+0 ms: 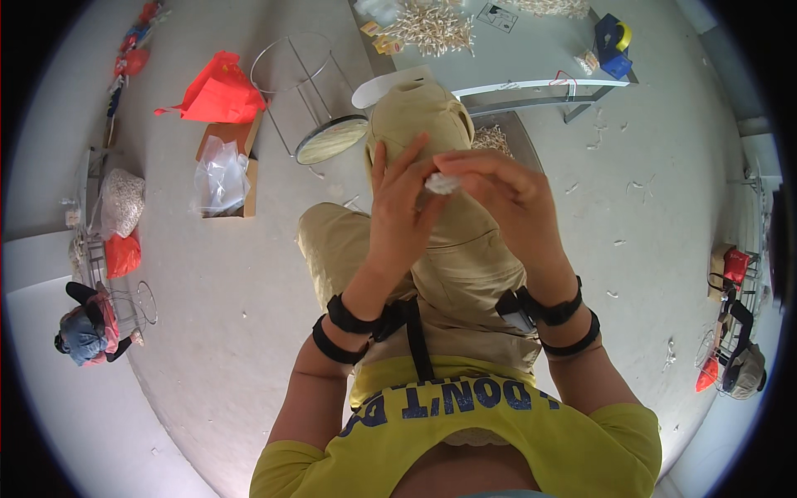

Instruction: Sorting and packing cotton swabs into plastic packaging sleeves.

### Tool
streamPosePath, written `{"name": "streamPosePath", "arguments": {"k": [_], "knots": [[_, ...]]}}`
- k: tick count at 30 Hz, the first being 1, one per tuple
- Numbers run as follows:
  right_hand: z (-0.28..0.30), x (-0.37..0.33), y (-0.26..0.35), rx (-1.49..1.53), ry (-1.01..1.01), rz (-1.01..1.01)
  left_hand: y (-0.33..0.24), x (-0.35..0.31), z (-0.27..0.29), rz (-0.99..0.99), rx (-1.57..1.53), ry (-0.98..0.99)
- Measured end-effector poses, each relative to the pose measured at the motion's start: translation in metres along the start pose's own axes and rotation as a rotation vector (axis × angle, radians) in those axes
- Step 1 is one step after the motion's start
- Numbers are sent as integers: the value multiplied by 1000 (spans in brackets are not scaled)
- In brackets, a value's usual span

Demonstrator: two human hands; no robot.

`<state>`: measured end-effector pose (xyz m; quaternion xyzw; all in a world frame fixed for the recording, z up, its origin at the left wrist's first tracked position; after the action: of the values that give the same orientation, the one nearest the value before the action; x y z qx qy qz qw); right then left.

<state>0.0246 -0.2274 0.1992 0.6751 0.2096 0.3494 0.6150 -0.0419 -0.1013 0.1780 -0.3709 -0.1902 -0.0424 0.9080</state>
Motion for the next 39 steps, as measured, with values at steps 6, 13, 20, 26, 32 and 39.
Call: {"name": "streamPosePath", "arguments": {"k": [6, 13, 20, 26, 32, 39], "knots": [[-11, 1, -21, 246, -37, -76, 15, -3, -8, 12, -97, 13], [-12, 4, -25, 402, -57, -106, 18, -2, -7, 14, -98, -18], [-19, 5, -34, 236, -75, -74, 21, -2, -9, -40, -59, 14], [-20, 2, -27, 447, -241, -27, 10, -2, -8, -2, -90, -42], [-41, 3, -32, 407, -305, 119, -8, -1, -11, 151, -662, -217], [-41, 4, -37, 115, -349, 187, 0, 6, -8, -46, -465, -282]]}}
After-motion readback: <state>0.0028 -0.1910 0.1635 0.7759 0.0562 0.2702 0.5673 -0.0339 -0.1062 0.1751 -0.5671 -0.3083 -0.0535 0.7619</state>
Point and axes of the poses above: each hand's wrist, its own x-axis towards the middle knuckle, its own z-axis out of the back of the hand, y = z × x, the point moved 7 cm from there along x, towards the middle knuckle, and after that the axes turned 8 degrees about y, right-handed, at the moved point
